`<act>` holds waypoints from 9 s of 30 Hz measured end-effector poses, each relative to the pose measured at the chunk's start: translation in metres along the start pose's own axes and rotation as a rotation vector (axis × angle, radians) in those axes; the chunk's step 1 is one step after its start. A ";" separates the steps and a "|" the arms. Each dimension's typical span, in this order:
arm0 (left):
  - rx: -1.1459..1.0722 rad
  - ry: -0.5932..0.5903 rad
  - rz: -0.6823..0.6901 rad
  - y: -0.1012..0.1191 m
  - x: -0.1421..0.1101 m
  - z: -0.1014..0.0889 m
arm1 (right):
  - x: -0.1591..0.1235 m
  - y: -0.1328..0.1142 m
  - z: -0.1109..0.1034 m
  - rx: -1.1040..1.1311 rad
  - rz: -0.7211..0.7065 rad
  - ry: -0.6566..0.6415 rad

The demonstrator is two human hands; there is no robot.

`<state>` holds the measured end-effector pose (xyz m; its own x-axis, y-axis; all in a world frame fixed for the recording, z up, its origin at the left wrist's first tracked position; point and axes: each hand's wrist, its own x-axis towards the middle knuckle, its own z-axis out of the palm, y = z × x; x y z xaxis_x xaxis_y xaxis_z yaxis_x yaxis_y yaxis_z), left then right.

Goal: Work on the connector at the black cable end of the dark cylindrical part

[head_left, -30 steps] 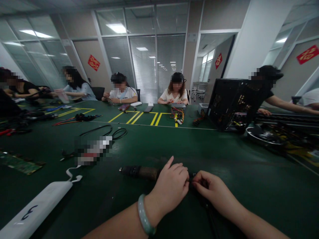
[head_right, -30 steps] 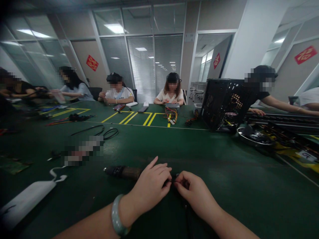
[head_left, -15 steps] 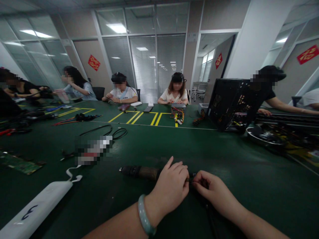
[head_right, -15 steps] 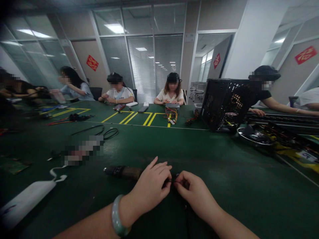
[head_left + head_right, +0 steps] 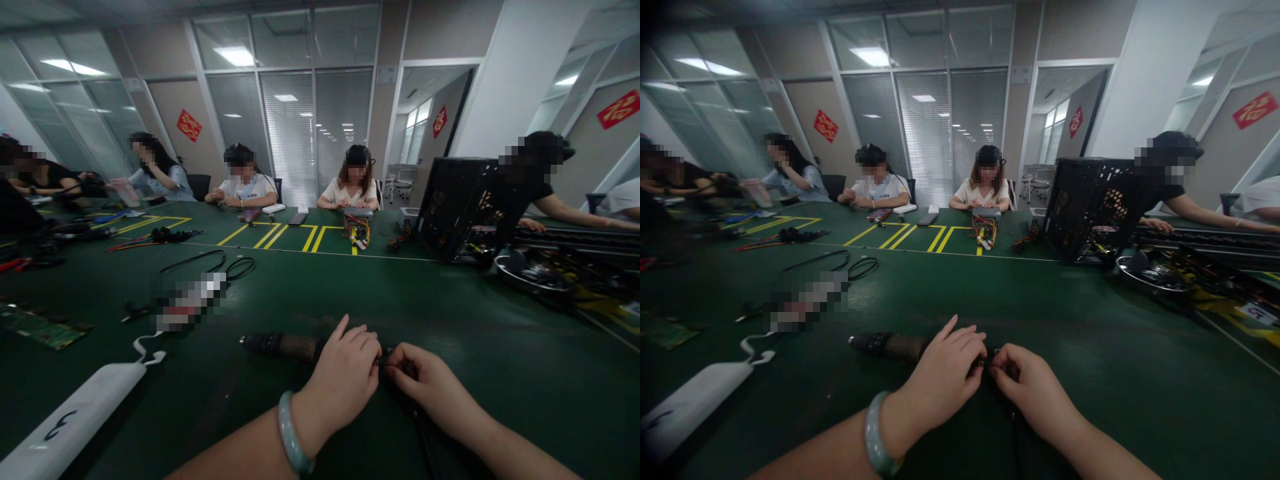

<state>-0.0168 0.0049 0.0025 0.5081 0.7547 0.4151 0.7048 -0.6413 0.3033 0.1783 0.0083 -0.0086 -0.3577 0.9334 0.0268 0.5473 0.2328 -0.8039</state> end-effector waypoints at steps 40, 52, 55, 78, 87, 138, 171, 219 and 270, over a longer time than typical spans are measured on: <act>-0.002 0.013 -0.014 -0.002 -0.001 0.004 | 0.002 0.005 0.003 0.003 -0.015 0.011; 0.002 -0.009 -0.018 -0.002 -0.001 0.002 | 0.001 0.006 0.002 0.006 -0.011 0.010; -0.002 -0.006 -0.030 -0.002 -0.001 0.002 | 0.001 0.005 0.002 0.008 -0.006 0.013; 0.000 -0.063 -0.047 0.001 0.001 0.000 | 0.001 0.002 0.002 0.024 -0.004 0.020; 0.006 -0.086 -0.062 0.002 0.002 -0.002 | 0.002 0.003 0.003 0.008 0.002 0.011; -0.036 -0.030 -0.008 -0.002 0.001 0.003 | 0.002 0.005 0.003 0.004 0.013 0.010; -0.029 0.005 -0.008 0.000 0.001 0.003 | 0.003 0.007 0.004 0.002 -0.011 0.037; 0.006 0.019 -0.017 0.001 0.000 0.003 | 0.003 0.006 0.003 -0.021 0.004 0.032; -0.037 0.005 0.002 -0.005 0.001 0.006 | 0.002 0.004 0.001 0.004 0.003 0.015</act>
<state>-0.0168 0.0094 -0.0041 0.5073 0.7527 0.4196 0.6848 -0.6477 0.3340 0.1795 0.0113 -0.0125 -0.3446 0.9381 0.0336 0.5452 0.2292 -0.8064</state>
